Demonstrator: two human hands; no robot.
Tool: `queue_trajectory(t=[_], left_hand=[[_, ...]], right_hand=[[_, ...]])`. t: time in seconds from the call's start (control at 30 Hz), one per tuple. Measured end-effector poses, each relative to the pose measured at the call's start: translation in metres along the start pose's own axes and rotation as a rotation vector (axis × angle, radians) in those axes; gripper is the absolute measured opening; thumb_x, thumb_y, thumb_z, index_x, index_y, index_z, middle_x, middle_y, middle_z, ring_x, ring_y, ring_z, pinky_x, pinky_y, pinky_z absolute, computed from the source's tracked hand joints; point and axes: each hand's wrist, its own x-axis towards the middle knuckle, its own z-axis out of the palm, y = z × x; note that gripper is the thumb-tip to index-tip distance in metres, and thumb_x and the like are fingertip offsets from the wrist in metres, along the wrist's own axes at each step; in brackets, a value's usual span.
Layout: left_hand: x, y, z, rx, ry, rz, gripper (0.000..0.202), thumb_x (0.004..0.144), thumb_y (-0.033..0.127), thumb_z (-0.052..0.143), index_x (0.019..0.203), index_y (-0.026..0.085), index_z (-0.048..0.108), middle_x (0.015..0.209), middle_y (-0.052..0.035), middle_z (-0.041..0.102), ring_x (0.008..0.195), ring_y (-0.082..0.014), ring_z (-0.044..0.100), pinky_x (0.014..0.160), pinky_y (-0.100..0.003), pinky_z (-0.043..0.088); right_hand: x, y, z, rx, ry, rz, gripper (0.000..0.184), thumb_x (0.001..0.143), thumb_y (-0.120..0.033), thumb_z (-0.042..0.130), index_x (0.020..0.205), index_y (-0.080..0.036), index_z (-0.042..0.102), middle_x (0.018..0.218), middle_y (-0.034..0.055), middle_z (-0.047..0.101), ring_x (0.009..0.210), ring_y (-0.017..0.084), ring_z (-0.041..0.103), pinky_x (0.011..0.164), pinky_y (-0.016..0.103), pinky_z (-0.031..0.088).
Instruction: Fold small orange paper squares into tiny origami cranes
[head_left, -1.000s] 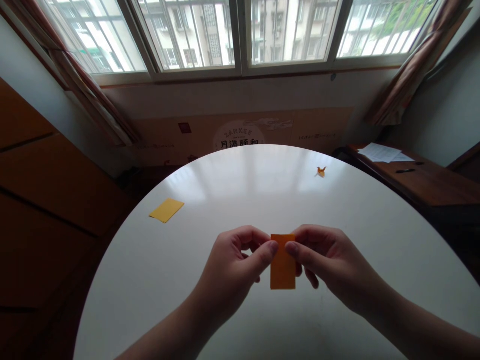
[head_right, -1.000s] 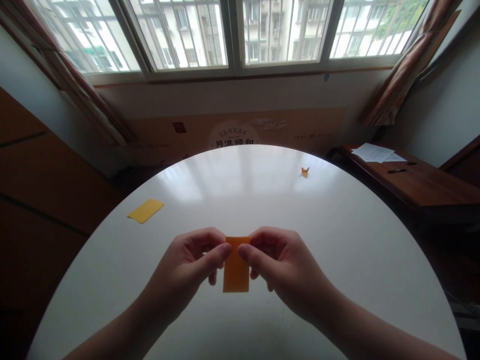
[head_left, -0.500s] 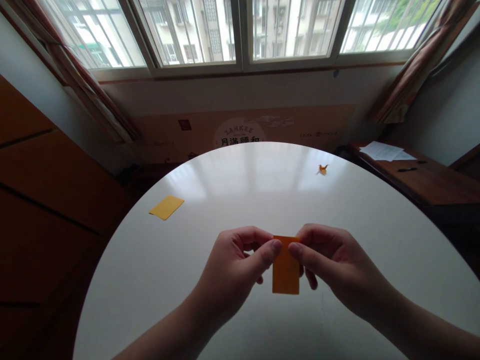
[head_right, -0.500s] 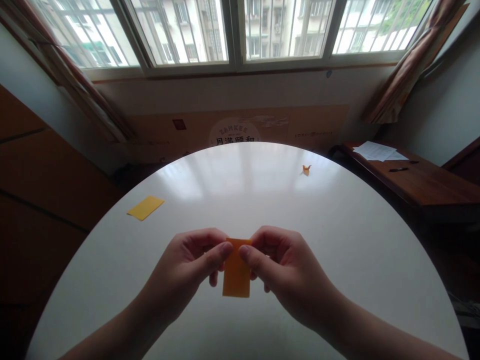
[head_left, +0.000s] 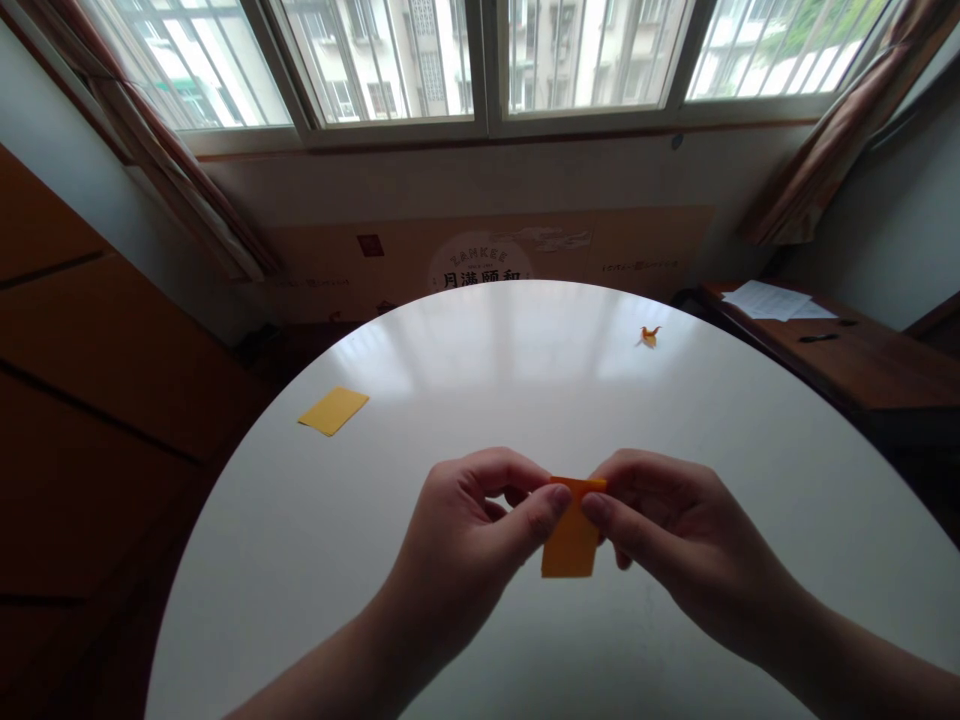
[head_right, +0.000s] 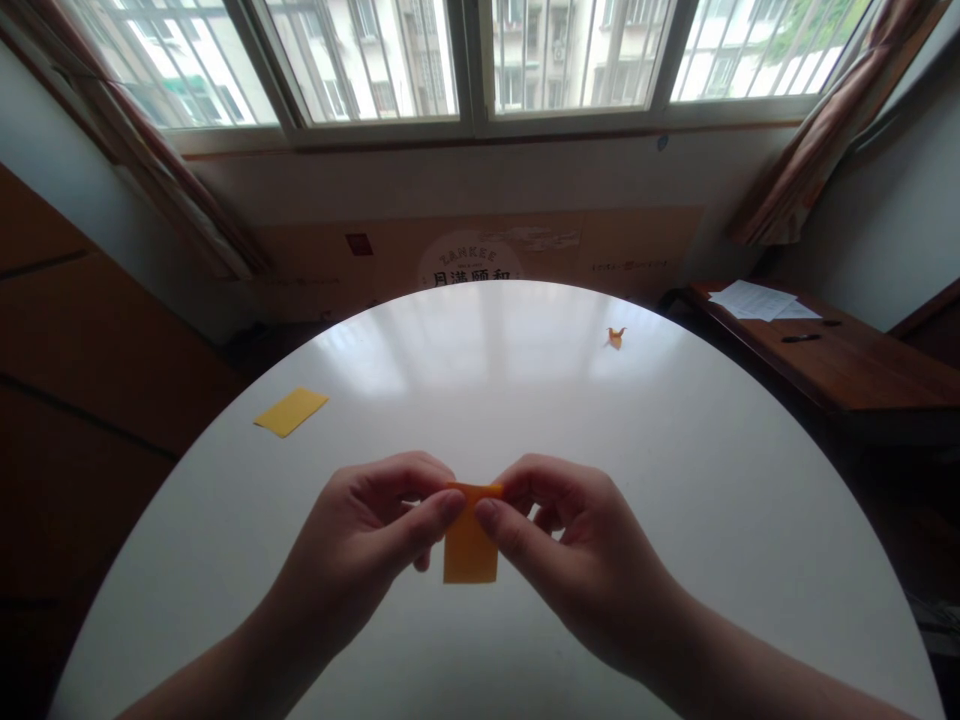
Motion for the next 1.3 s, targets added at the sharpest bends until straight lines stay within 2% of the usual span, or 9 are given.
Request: queue_trajectory(t=[0.17,0.53,0.97,1.3], left_hand=[[-0.0004,0.0011,-0.001,0.0,-0.008,-0.006,0.021,0.081,0.033,0.077,0.074,0.014,0.075,0.069,-0.0037,0.067,0.056,-0.0109,0.053,0.047,-0.02,0.041],[0.0011,-0.0001,-0.0017,-0.054,-0.029,-0.042,0.02,0.081,0.032,0.077,0.077,0.013,0.075,0.068,-0.0028,0.066,0.055,-0.0091,0.052,0.049,-0.019,0.041],[0.0014,0.0004,-0.0005,-0.075,-0.009,-0.061,0.021,0.077,0.033,0.081,0.072,0.013,0.074,0.064,-0.0011,0.065,0.053,-0.0078,0.05,0.049,-0.018,0.04],[0.0021,-0.0014,-0.0015,-0.081,-0.024,-0.068,0.018,0.079,0.03,0.079,0.078,0.012,0.076,0.066,-0.0025,0.066,0.056,-0.0092,0.052,0.049,-0.019,0.041]], right_hand=[[-0.0015,-0.0008,0.0011,-0.015,0.01,-0.017,0.006,0.089,-0.029,0.073,0.087,-0.023,0.074,0.073,-0.0017,0.065,0.065,0.01,0.059,0.054,0.016,0.047],[0.0004,-0.0028,0.0006,-0.011,0.006,0.011,0.01,0.088,-0.03,0.074,0.086,-0.02,0.075,0.073,0.0012,0.066,0.065,0.013,0.06,0.053,0.019,0.049],[0.0001,-0.0002,0.0,0.036,-0.02,0.025,0.004,0.089,-0.026,0.074,0.088,-0.022,0.075,0.072,-0.0009,0.066,0.065,0.011,0.059,0.054,0.017,0.048],[-0.0003,-0.0012,-0.0002,0.031,-0.015,0.021,0.008,0.088,-0.029,0.074,0.089,-0.02,0.075,0.074,0.0014,0.067,0.066,0.013,0.061,0.053,0.019,0.048]])
